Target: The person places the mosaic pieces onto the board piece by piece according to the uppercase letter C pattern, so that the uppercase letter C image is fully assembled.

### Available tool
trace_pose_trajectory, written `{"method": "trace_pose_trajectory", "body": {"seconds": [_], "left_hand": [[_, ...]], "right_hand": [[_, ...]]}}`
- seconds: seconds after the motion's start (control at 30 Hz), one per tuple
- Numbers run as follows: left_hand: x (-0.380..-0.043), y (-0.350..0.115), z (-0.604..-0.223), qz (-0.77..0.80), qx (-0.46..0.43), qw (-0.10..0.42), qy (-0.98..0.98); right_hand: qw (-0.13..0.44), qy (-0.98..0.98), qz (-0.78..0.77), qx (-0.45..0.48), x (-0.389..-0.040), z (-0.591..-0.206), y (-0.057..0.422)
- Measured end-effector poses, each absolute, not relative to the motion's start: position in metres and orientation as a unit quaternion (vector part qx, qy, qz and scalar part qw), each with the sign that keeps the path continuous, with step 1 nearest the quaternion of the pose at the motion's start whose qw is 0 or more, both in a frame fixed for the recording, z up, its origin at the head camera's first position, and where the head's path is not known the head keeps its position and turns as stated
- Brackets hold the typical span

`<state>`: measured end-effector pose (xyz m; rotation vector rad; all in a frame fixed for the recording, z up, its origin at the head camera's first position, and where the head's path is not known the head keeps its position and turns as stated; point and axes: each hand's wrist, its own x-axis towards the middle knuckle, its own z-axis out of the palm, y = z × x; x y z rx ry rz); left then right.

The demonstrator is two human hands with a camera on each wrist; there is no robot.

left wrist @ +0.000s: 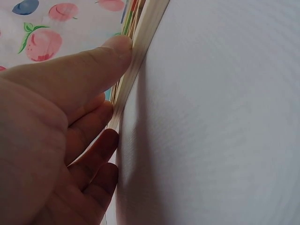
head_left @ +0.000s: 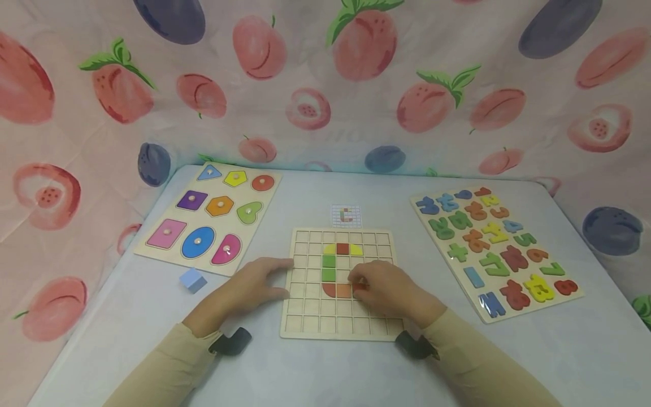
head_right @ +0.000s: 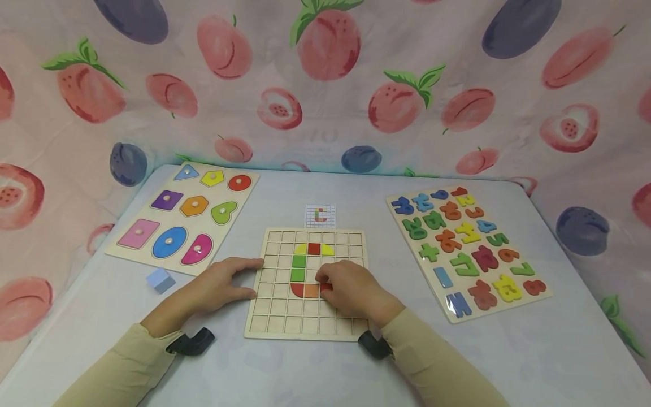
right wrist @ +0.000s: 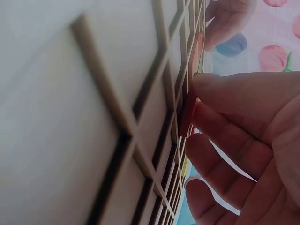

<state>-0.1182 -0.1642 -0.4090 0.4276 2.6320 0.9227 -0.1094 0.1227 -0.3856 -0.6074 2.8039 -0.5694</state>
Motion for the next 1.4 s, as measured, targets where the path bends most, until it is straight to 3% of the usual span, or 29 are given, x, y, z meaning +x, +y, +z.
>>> {"method": "trace_pose_trajectory", "body": {"seconds": [1.4], "left_hand": [[-0.1199,-0.1679,-0.4092,0.325,0.171,0.154,0.917]], "right_hand": [[0.111,0.963,-0.161,-0.183,-0.1091,-0.3834,0.1227]]}}
